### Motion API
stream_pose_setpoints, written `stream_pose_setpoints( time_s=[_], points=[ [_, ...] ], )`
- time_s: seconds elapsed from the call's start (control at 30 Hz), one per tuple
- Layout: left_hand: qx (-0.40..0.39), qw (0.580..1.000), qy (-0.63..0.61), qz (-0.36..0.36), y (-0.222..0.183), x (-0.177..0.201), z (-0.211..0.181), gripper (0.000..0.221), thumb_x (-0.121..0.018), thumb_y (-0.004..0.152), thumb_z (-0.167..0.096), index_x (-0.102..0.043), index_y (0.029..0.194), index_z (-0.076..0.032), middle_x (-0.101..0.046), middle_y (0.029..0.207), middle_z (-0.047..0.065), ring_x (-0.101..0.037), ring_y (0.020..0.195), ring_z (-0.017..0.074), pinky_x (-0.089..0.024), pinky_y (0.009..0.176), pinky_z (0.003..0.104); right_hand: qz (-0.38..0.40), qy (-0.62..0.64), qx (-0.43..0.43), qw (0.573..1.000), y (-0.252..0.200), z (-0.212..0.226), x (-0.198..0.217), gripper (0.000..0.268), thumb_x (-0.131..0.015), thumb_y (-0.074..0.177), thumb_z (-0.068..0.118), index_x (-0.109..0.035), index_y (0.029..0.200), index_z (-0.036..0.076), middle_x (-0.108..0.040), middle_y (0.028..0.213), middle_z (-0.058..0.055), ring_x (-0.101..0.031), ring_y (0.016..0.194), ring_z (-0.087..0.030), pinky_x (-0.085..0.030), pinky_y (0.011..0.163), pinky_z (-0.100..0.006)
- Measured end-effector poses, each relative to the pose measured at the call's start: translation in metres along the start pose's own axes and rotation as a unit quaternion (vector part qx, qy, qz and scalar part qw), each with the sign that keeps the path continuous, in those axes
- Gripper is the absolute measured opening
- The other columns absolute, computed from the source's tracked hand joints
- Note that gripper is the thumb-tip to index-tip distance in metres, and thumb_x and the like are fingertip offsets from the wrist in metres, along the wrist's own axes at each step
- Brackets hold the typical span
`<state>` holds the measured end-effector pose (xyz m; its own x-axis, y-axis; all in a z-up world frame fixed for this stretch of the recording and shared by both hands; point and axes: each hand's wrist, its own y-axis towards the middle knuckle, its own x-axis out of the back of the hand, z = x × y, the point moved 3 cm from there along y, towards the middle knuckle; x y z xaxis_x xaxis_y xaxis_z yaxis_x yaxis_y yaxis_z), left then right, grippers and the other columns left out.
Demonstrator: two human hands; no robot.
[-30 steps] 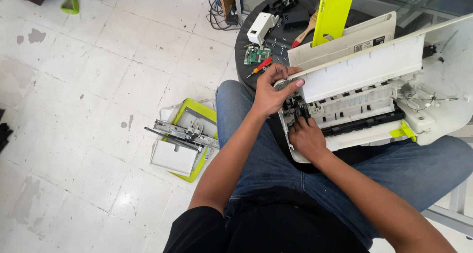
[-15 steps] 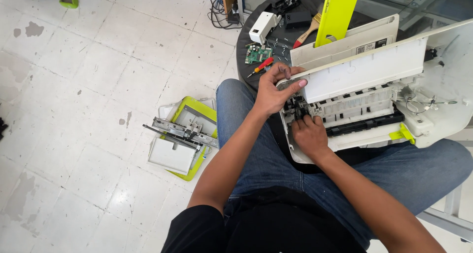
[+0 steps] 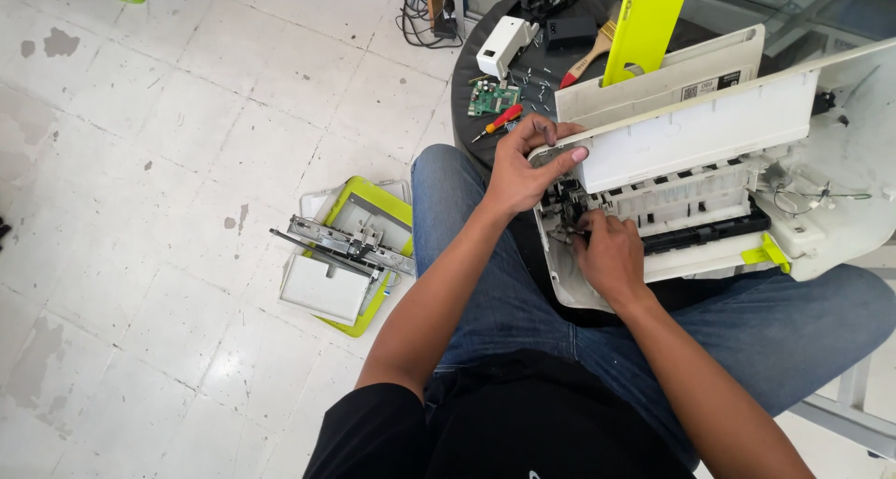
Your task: The person is performing internal maintenance on a printer, which involves unscrewing components, removing internal parts, and cleaning the mechanism with a cloth.
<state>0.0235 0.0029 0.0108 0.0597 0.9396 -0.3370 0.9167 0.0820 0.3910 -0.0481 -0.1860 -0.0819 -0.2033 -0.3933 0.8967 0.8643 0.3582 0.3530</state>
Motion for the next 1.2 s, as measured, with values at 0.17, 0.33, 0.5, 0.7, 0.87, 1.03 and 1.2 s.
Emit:
stream_pose_setpoints(
  time_s=[0.17, 0.33, 0.5, 0.7, 0.87, 1.03, 1.2],
  points=[
    [0.004, 1.0, 0.005, 0.005, 0.001, -0.002, -0.003, 0.035, -0.087, 0.085, -0.017, -0.053, 0.09, -0.011, -0.077, 0.105, 0.016, -0.067, 0.103, 0.0101, -0.05, 0.094, 0.033, 0.031, 0.065, -0.018, 0.997, 0.006, 0.011, 0.001, 0.016, -0.081, 0.086, 0.009, -0.073, 0.1, 0.005, -0.072, 0.081, -0.014, -0.069, 0.082, -0.033, -0.052, 0.074, -0.038],
    [0.004, 1.0, 0.004, 0.002, 0.0, 0.0, -0.001, 0.036, -0.087, 0.085, -0.016, -0.052, 0.089, -0.011, -0.077, 0.106, 0.016, -0.066, 0.103, 0.0097, -0.049, 0.097, 0.032, 0.094, 0.074, -0.052, 0.991, 0.006, 0.012, 0.001, 0.018, -0.077, 0.091, 0.015, -0.077, 0.107, 0.006, -0.073, 0.088, -0.014, -0.071, 0.094, -0.032, -0.057, 0.079, -0.038],
    [0.001, 1.0, 0.012, 0.008, 0.002, -0.001, -0.003, 0.036, -0.087, 0.086, -0.016, -0.051, 0.09, -0.011, -0.077, 0.106, 0.015, -0.067, 0.102, 0.0103, -0.049, 0.097, 0.033, 0.116, 0.149, -0.12, 0.975, 0.0, 0.011, 0.009, 0.03, -0.079, 0.087, 0.019, -0.077, 0.114, 0.008, -0.071, 0.097, -0.019, -0.07, 0.1, -0.039, -0.059, 0.081, -0.045],
    [-0.005, 1.0, 0.013, 0.011, 0.002, 0.0, 0.001, 0.036, -0.086, 0.086, -0.015, -0.051, 0.09, -0.012, -0.077, 0.105, 0.016, -0.068, 0.104, 0.0114, -0.048, 0.099, 0.034, 0.094, 0.099, -0.014, 0.991, -0.001, 0.016, -0.008, 0.023, -0.076, 0.088, 0.02, -0.078, 0.111, 0.018, -0.068, 0.09, -0.011, -0.07, 0.093, -0.035, -0.058, 0.077, -0.041],
    [-0.008, 1.0, 0.013, 0.009, 0.002, 0.0, 0.002, 0.036, -0.086, 0.087, -0.016, -0.051, 0.09, -0.012, -0.077, 0.105, 0.016, -0.067, 0.105, 0.0113, -0.048, 0.099, 0.035, 0.012, 0.01, 0.086, 0.996, -0.011, 0.013, -0.022, 0.013, -0.075, 0.089, 0.02, -0.077, 0.102, 0.02, -0.064, 0.09, -0.006, -0.068, 0.09, -0.028, -0.056, 0.074, -0.034],
    [-0.002, 1.0, 0.011, 0.011, 0.003, 0.0, 0.004, 0.036, -0.087, 0.085, -0.014, -0.051, 0.091, -0.011, -0.077, 0.106, 0.016, -0.066, 0.106, 0.0109, -0.048, 0.1, 0.034, -0.034, -0.04, 0.111, 0.992, -0.014, 0.007, -0.032, 0.005, -0.075, 0.091, 0.025, -0.074, 0.087, 0.022, -0.061, 0.086, -0.001, -0.067, 0.084, -0.022, -0.052, 0.069, -0.03],
    [0.002, 1.0, 0.01, 0.006, 0.0, 0.004, 0.005, 0.036, -0.087, 0.086, -0.014, -0.051, 0.091, -0.012, -0.077, 0.105, 0.016, -0.068, 0.106, 0.0107, -0.047, 0.1, 0.031, 0.047, 0.023, 0.05, 0.997, -0.006, 0.006, -0.032, 0.014, -0.075, 0.087, 0.031, -0.074, 0.097, 0.021, -0.062, 0.091, -0.003, -0.07, 0.088, -0.03, -0.055, 0.073, -0.038]
  ],
)
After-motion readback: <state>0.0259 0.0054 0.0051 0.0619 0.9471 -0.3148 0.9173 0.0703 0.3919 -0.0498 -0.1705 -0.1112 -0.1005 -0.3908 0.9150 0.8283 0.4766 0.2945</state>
